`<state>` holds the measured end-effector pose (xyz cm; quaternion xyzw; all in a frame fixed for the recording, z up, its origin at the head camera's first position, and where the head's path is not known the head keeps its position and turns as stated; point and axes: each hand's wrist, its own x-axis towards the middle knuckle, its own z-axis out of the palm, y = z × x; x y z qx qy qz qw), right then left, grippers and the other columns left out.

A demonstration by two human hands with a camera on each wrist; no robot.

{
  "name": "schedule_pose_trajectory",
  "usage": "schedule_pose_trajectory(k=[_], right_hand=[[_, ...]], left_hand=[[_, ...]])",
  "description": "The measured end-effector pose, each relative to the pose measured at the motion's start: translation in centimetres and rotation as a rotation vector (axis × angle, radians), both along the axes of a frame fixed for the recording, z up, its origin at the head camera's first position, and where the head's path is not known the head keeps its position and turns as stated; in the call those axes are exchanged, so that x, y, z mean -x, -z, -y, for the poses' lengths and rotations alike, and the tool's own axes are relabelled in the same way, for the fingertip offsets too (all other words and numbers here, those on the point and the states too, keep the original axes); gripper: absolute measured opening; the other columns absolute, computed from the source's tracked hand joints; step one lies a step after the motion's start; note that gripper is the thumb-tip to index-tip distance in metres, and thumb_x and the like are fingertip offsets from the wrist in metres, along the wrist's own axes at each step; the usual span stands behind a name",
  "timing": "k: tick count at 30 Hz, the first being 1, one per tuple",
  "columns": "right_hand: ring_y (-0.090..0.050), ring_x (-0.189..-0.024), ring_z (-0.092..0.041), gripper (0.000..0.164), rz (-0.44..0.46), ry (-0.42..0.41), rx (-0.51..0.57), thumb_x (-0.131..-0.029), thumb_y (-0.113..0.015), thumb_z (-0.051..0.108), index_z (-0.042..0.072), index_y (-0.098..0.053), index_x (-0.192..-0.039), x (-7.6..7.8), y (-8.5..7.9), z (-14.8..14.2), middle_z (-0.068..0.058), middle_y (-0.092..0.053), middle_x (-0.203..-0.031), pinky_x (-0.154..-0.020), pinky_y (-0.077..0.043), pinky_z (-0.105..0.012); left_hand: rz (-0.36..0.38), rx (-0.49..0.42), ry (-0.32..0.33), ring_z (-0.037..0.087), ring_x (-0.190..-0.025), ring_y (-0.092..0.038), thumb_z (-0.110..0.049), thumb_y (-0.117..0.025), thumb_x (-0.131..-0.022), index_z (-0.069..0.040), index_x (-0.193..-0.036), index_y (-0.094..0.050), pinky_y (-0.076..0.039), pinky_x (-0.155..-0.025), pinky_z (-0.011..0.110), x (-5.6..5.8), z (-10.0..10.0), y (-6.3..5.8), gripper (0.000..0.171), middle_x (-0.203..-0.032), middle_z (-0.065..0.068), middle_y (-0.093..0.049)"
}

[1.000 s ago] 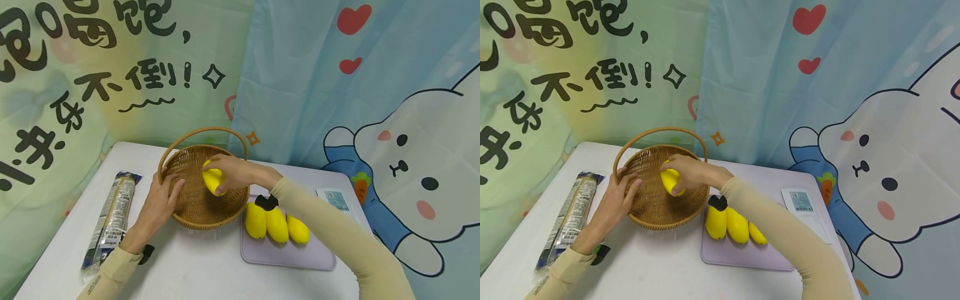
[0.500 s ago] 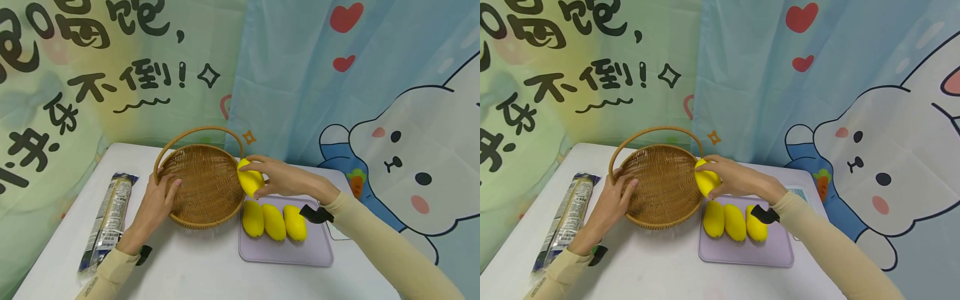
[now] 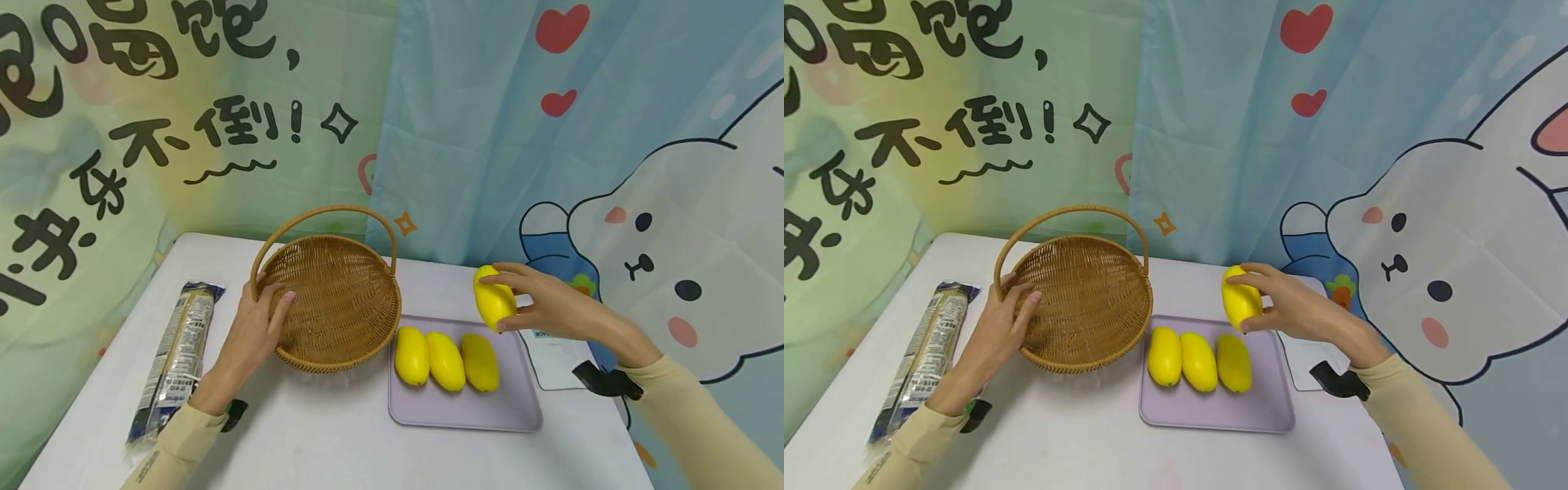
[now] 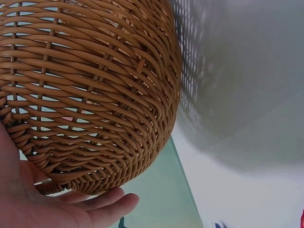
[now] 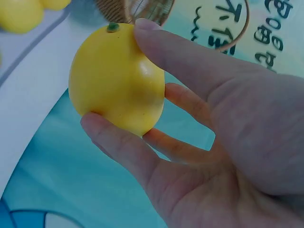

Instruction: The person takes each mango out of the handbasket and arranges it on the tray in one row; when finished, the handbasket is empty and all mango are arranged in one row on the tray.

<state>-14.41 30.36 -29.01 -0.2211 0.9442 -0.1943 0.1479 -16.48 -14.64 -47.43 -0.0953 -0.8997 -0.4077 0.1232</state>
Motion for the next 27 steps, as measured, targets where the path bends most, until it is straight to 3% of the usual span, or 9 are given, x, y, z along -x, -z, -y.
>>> schedule_pose_trajectory(k=[13, 18, 27], right_hand=[[-0.053, -0.127, -0.047, 0.074, -0.009, 0.091, 0.01, -0.085, -0.083, 0.024, 0.005, -0.049, -0.148, -2.1, 1.5, -5.2, -0.031, -0.028, -0.158, -0.088, -0.059, -0.042], [-0.057, -0.123, -0.045, 0.071, -0.01, 0.074, 0.012, -0.086, -0.082, 0.024, 0.003, -0.051, -0.146, -2.4, 3.8, -6.0, -0.033, -0.032, -0.156, -0.087, -0.06, -0.042], [-0.053, -0.125, -0.048, 0.068, 0.043, 0.112, 0.024, -0.087, -0.081, 0.021, 0.004, -0.051, -0.146, -2.9, 8.4, -6.9, -0.034, -0.031, -0.155, -0.088, -0.06, -0.041]], left_hand=[[-0.007, 0.008, -0.005, 0.05, -0.145, -0.029, -0.045, -0.043, -0.109, 0.005, -0.138, -0.055, -0.034, -0.111, 0.067, -0.1, -0.2, 0.1, 0.058, -0.159, 0.032, -0.025], [-0.008, 0.012, -0.013, 0.051, -0.145, -0.03, -0.045, -0.043, -0.109, 0.004, -0.137, -0.055, -0.034, -0.112, 0.067, -0.2, -0.1, 0.0, 0.057, -0.158, 0.033, -0.025], [-0.002, 0.007, -0.009, 0.051, -0.145, -0.029, -0.045, -0.042, -0.109, 0.004, -0.137, -0.055, -0.034, -0.111, 0.067, -0.2, -0.2, -0.1, 0.059, -0.159, 0.033, -0.024]])
